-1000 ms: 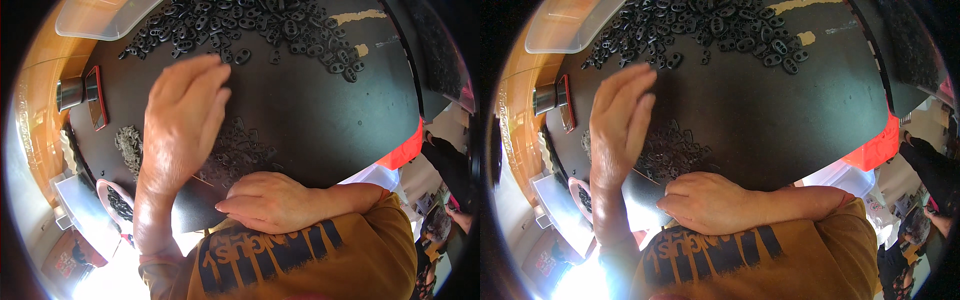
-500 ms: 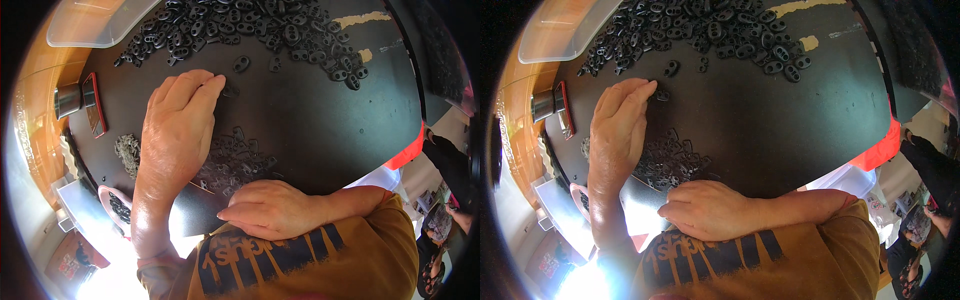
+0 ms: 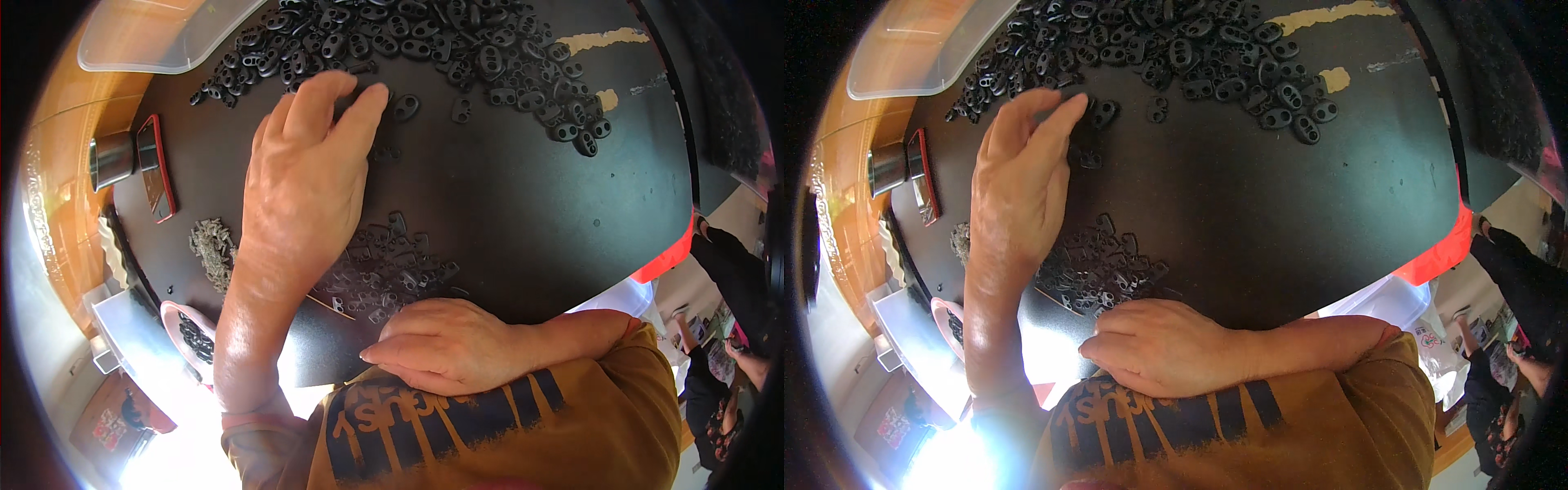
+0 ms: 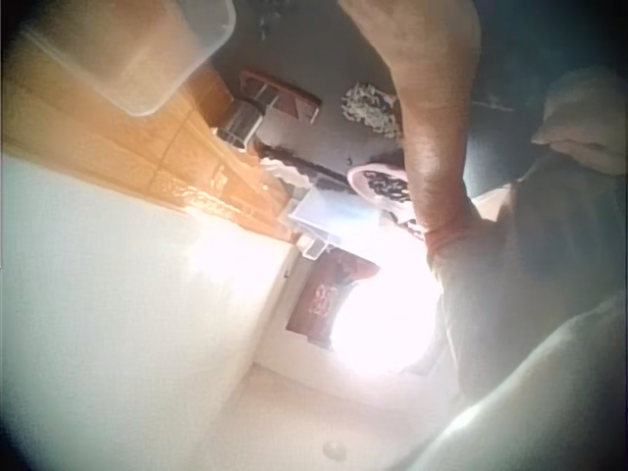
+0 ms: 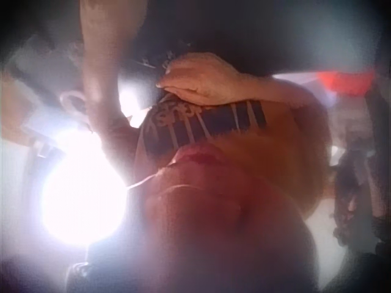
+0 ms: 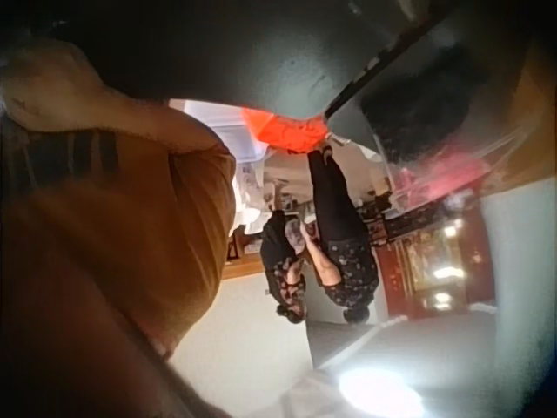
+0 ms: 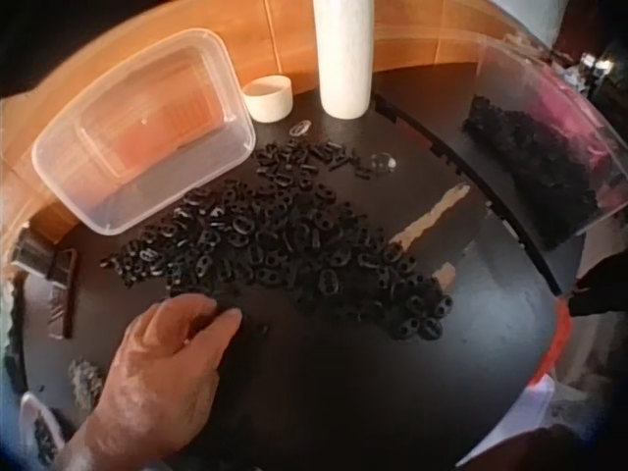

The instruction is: The person assembles small black plastic hair accessories by hand. They pick up a plastic base and a metal spring, insert the spring into the base, and then attach a plastic clip to the assembly. The finished items are placed into a pink bowl on the table.

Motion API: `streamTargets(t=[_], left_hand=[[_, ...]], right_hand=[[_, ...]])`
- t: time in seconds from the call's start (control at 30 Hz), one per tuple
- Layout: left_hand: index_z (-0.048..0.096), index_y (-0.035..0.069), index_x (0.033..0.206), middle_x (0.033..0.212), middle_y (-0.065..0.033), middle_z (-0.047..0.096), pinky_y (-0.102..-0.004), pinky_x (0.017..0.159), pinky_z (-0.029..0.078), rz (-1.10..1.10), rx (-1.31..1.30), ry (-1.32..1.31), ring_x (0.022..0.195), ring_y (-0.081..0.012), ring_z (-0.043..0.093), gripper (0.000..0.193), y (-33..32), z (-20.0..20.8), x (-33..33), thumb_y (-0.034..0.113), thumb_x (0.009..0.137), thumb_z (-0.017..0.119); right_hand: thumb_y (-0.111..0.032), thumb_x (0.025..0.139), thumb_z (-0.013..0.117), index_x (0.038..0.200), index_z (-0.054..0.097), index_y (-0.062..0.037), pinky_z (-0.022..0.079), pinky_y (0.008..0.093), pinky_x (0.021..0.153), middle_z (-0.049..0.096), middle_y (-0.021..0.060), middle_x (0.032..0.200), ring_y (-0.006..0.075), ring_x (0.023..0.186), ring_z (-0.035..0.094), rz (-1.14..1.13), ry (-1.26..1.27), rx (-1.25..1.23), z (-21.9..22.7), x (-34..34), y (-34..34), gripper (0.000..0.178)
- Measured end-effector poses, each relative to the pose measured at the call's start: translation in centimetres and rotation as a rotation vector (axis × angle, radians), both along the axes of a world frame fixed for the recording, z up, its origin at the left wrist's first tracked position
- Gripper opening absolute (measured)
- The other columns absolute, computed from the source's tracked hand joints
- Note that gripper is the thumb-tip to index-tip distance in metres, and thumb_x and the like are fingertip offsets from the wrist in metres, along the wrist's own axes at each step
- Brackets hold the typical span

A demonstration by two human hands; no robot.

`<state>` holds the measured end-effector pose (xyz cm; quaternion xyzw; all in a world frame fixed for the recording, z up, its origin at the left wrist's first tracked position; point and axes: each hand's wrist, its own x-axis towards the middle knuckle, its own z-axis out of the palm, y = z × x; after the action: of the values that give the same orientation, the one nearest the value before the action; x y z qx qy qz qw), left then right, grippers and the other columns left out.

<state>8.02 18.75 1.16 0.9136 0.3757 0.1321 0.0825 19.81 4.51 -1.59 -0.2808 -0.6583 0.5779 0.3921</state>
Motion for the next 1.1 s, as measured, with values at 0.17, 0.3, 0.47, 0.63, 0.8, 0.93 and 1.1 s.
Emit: streamTargets(t=[0.17,0.3,0.47,0.63,0.8,0.93,1.1], left_hand=[[0.059,0.002,0.098,0.093,-0.0092,0.055,-0.0348,0.073,0.042,0.002,-0.119,0.007,0.08,-0.0256,0.053,0.032,-2.1,0.6,-1.9,-0.003,0.066,0.055],[0.06,0.002,0.096,0.09,-0.01,0.056,-0.0343,0.073,0.042,0.042,-0.19,-0.08,0.079,-0.0264,0.054,0.03,-2.3,1.0,-2.5,-0.003,0.067,0.056],[0.059,0.001,0.097,0.091,-0.0123,0.056,-0.0356,0.073,0.043,0.129,-0.077,-0.134,0.081,-0.0284,0.054,0.025,-0.1,0.8,-1.5,-0.001,0.073,0.055],[0.058,0.001,0.099,0.088,-0.0131,0.054,-0.0368,0.073,0.043,0.129,0.028,-0.018,0.082,-0.0294,0.053,0.025,1.0,0.2,-0.5,0.002,0.075,0.055],[0.057,0.001,0.1,0.085,-0.0123,0.054,-0.0371,0.071,0.043,0.134,-0.073,-0.03,0.079,-0.03,0.053,0.025,0.1,0.0,-0.9,0.004,0.075,0.056],[0.056,0.002,0.102,0.081,-0.0119,0.052,-0.0375,0.067,0.043,0.172,-0.083,0.008,0.074,-0.0302,0.053,0.027,0.6,0.3,-0.7,0.005,0.075,0.056],[0.056,0.002,0.1,0.075,-0.0119,0.051,-0.0379,0.062,0.042,0.181,-0.096,0.01,0.069,-0.0303,0.052,0.025,0.7,0.2,-0.5,0.005,0.075,0.056]], right_hand=[[-0.009,0.075,0.054,0.091,0.053,0.0005,0.047,0.0358,0.068,0.053,0.0126,0.081,0.0268,0.077,0.055,-0.015,0.013,0.0,-0.1,0.0,0.0,0.018],[-0.009,0.075,0.053,0.09,0.052,0.0008,0.046,0.0357,0.067,0.053,0.0125,0.08,0.0265,0.076,0.055,-0.025,0.034,-0.002,-0.2,-0.1,0.0,0.018],[-0.009,0.075,0.053,0.091,0.052,0.0012,0.046,0.0353,0.067,0.052,0.012,0.078,0.026,0.076,0.055,-0.015,0.024,0.009,-0.1,0.0,0.1,0.019],[-0.009,0.075,0.054,0.091,0.052,0.0007,0.046,0.035,0.067,0.052,0.0117,0.079,0.0258,0.075,0.055,-0.016,0.019,0.003,-0.2,0.0,0.0,0.019],[-0.01,0.075,0.053,0.092,0.052,-0.0001,0.047,0.0347,0.067,0.052,0.0114,0.079,0.0259,0.075,0.055,-0.048,0.031,0.008,-0.4,-0.1,0.0,0.019],[-0.01,0.075,0.053,0.092,0.052,-0.0004,0.047,0.0345,0.068,0.052,0.0114,0.08,0.0261,0.076,0.055,-0.015,0.025,-0.016,-0.3,0.0,0.0,0.019],[-0.01,0.075,0.054,0.091,0.052,-0.0007,0.047,0.0343,0.068,0.053,0.011,0.08,0.0261,0.076,0.055,-0.037,0.054,-0.019,-0.3,0.0,0.1,0.019]])
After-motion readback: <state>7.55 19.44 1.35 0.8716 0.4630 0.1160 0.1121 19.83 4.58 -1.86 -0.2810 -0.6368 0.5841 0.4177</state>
